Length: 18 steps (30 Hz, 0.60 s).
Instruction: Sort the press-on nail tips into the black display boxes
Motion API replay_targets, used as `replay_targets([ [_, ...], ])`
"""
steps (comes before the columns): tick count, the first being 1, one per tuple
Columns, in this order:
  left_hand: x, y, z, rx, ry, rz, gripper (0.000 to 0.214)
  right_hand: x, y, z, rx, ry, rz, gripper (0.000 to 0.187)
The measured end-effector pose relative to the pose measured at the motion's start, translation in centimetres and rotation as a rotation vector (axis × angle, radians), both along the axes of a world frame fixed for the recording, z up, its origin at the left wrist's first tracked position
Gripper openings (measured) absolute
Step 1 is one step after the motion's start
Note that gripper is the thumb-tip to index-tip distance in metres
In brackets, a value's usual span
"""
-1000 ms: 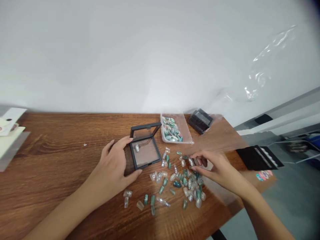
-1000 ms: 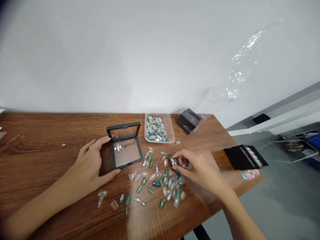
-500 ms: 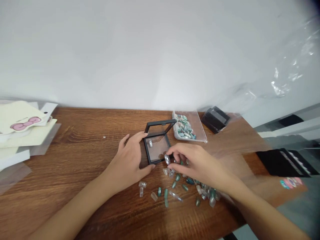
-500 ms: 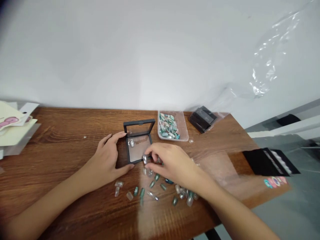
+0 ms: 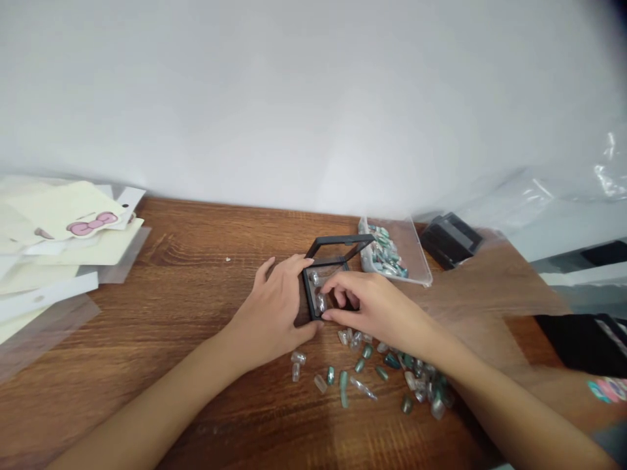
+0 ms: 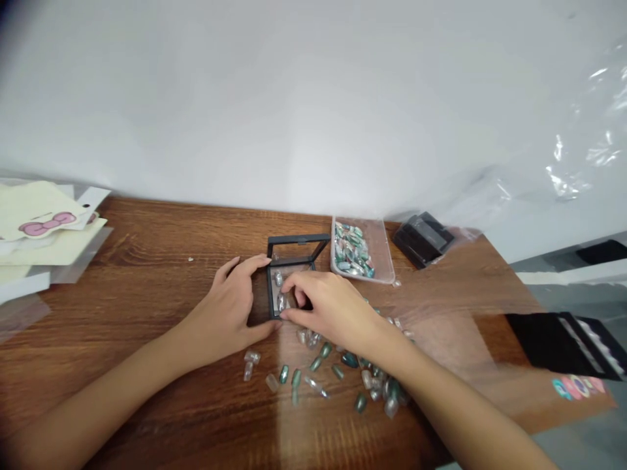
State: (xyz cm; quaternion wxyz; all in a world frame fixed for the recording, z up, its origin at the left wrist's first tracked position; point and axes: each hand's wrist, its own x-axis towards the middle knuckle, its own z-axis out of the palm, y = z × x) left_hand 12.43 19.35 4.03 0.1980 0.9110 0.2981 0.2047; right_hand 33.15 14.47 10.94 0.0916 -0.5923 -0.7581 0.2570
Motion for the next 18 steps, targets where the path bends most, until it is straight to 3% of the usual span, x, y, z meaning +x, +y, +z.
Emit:
replay_targets([
  [18,-0.02,0.01,0.21,0.001,0.003,-0.004,0.078,0.30,0.35,-0.40,-0.041,0.089,-0.030,0.022],
])
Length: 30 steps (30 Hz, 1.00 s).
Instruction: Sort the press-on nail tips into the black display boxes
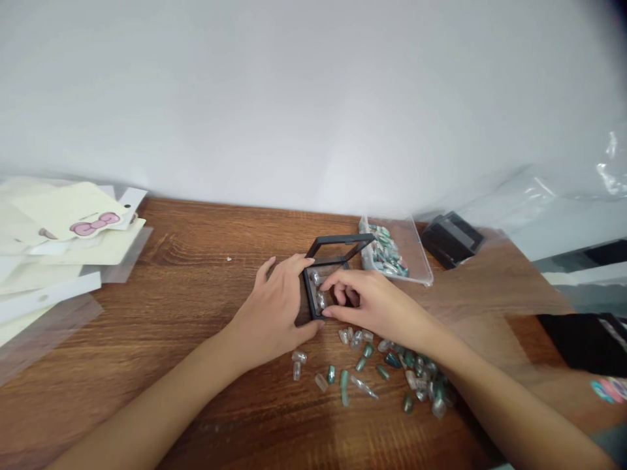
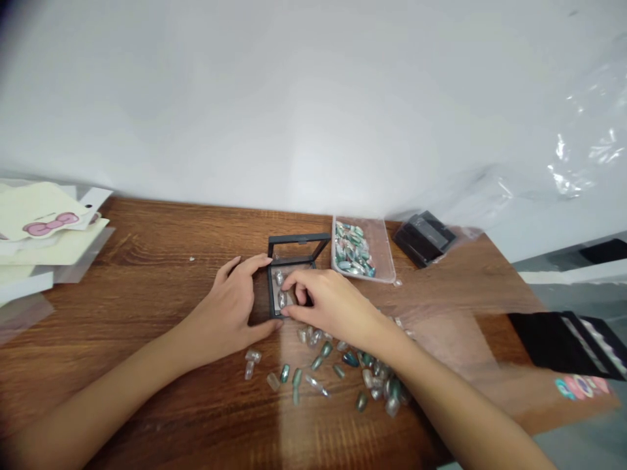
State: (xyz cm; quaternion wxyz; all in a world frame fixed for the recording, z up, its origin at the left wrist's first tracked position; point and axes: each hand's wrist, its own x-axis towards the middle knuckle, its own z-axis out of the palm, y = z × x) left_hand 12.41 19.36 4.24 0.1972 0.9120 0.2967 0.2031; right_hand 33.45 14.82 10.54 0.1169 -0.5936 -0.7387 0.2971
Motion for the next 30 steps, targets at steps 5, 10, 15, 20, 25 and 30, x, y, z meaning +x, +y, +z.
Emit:
replay_targets([
  [5,0.1,0.0,0.0,-0.003,-0.005,0.001,0.077,0.1,0.0,-0.1,-0.007,-0.003,0.005,0.022],
  [10,0.1,0.0,0.0,-0.002,-0.006,0.000,0.078,0.1,0.0,-0.1,-0.004,-0.010,0.006,0.020],
  [15,0.0,0.0,0.0,-0.005,0.003,0.000,0.079,0.0,-0.1,0.1,0.003,-0.026,0.012,0.016],
  [20,0.0,0.0,0.0,-0.011,-0.006,-0.001,0.078,-0.1,-0.1,0.1,0.019,-0.030,0.019,0.015],
  [25,0.0,0.0,0.1,-0.017,-0.018,0.001,0.074,-0.2,-0.2,0.2,0.035,-0.019,0.000,0.017],
  [30,0.0,-0.1,0.0,-0.009,0.000,0.008,0.078,0.8,-0.9,1.4,0.062,0.035,-0.011,0.013],
])
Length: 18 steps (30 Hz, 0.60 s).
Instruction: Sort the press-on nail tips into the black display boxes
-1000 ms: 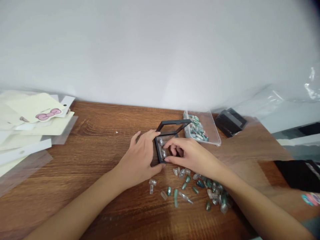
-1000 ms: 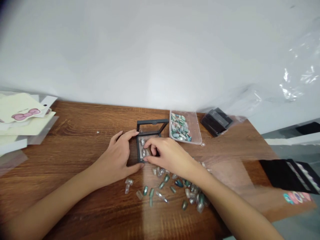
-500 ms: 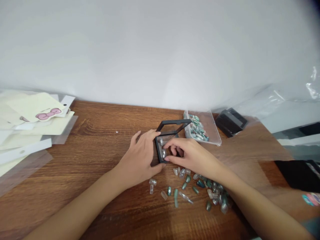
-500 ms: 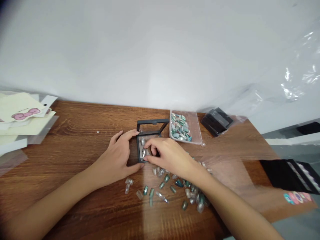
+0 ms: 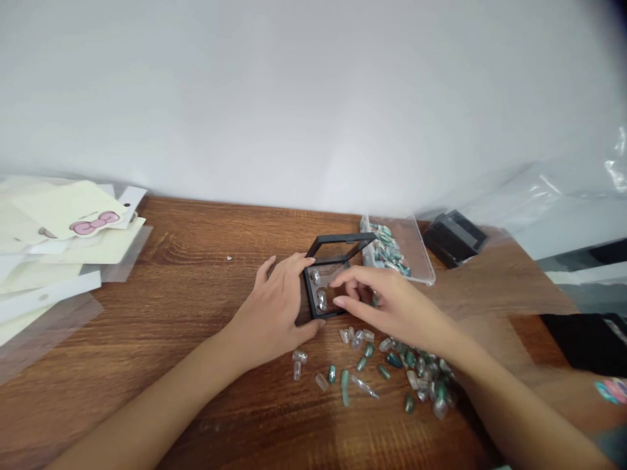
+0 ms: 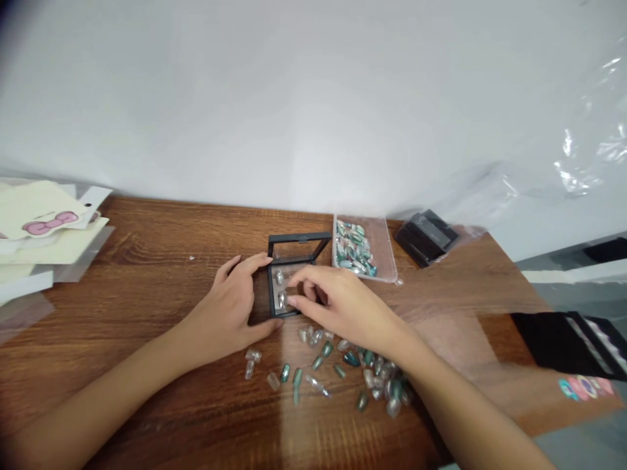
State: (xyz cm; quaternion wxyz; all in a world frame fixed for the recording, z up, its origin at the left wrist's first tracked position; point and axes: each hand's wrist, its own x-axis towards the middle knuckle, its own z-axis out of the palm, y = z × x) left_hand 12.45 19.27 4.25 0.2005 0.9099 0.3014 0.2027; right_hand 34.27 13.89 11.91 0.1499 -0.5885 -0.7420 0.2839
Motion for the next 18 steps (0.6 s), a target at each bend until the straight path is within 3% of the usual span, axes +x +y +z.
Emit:
replay_targets([
  [7,-0.1,-0.1,-0.2,0.026,-0.014,0.022,0.074,2.3,-2.4,0.5,0.085,-0.109,0.109,0.014],
  [12,-0.1,-0.1,-0.4,0.046,-0.005,0.034,0.073,3.2,-4.0,-0.9,0.177,-0.311,0.028,0.013],
  [18,-0.3,-0.1,-0.7,0.065,0.038,0.042,0.075,3.7,-4.6,-1.6,0.121,-0.419,0.015,0.014],
])
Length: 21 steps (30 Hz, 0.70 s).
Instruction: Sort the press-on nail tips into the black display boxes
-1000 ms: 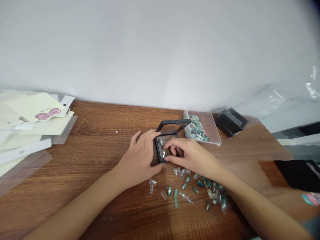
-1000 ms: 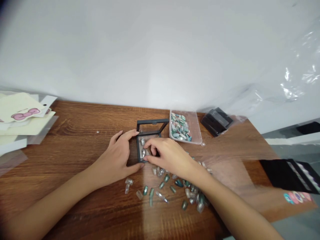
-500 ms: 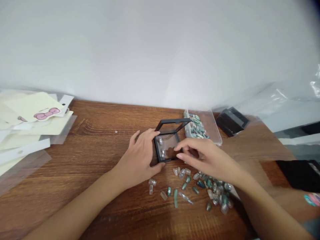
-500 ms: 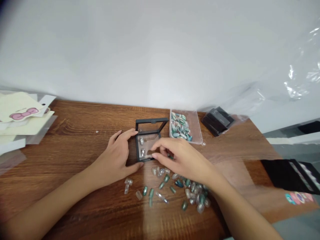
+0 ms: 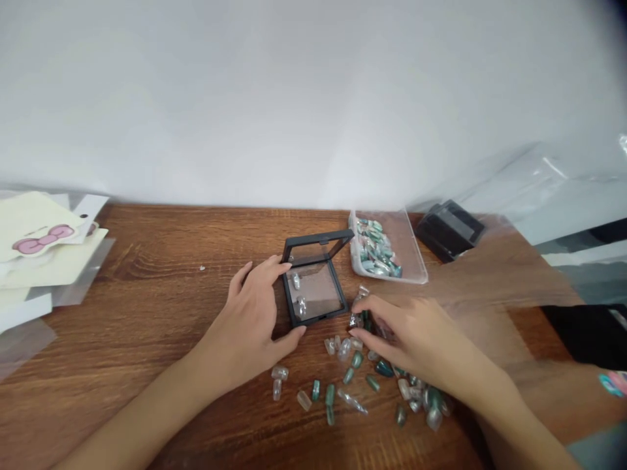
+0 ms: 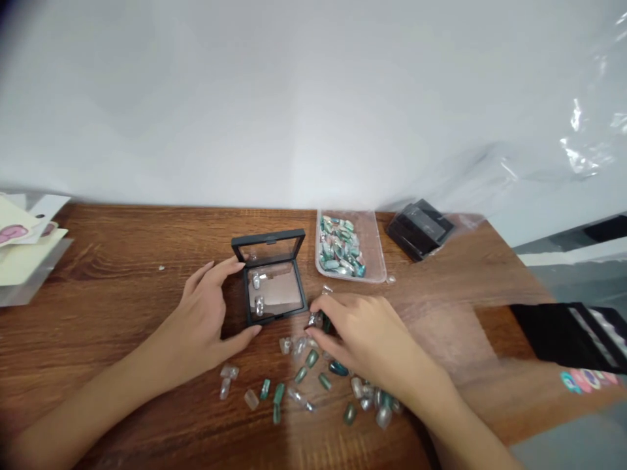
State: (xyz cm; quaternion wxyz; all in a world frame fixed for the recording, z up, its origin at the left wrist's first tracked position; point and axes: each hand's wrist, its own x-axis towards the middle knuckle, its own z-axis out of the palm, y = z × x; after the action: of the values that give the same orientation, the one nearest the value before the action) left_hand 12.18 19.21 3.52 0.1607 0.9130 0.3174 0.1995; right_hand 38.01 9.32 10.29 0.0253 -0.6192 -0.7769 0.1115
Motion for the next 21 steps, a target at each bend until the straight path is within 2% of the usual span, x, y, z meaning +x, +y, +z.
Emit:
replay_targets([
  [6,-0.2,0.0,-0.1,0.040,0.040,0.001,0.075,-0.3,0.0,-0.2,-0.082,0.011,0.010,0.009],
  [12,-0.2,0.0,-0.2,0.040,0.014,0.007,0.073,-0.4,-0.3,0.2,-0.051,0.065,-0.001,0.012],
  [17,-0.2,-0.1,-0.3,0.045,0.010,0.006,0.077,-0.8,-0.3,0.2,-0.181,0.104,0.077,0.018],
  [21,-0.3,-0.1,-0.3,0.063,0.029,-0.004,0.074,-1.1,-0.2,-0.1,-0.220,0.094,0.110,0.010],
])
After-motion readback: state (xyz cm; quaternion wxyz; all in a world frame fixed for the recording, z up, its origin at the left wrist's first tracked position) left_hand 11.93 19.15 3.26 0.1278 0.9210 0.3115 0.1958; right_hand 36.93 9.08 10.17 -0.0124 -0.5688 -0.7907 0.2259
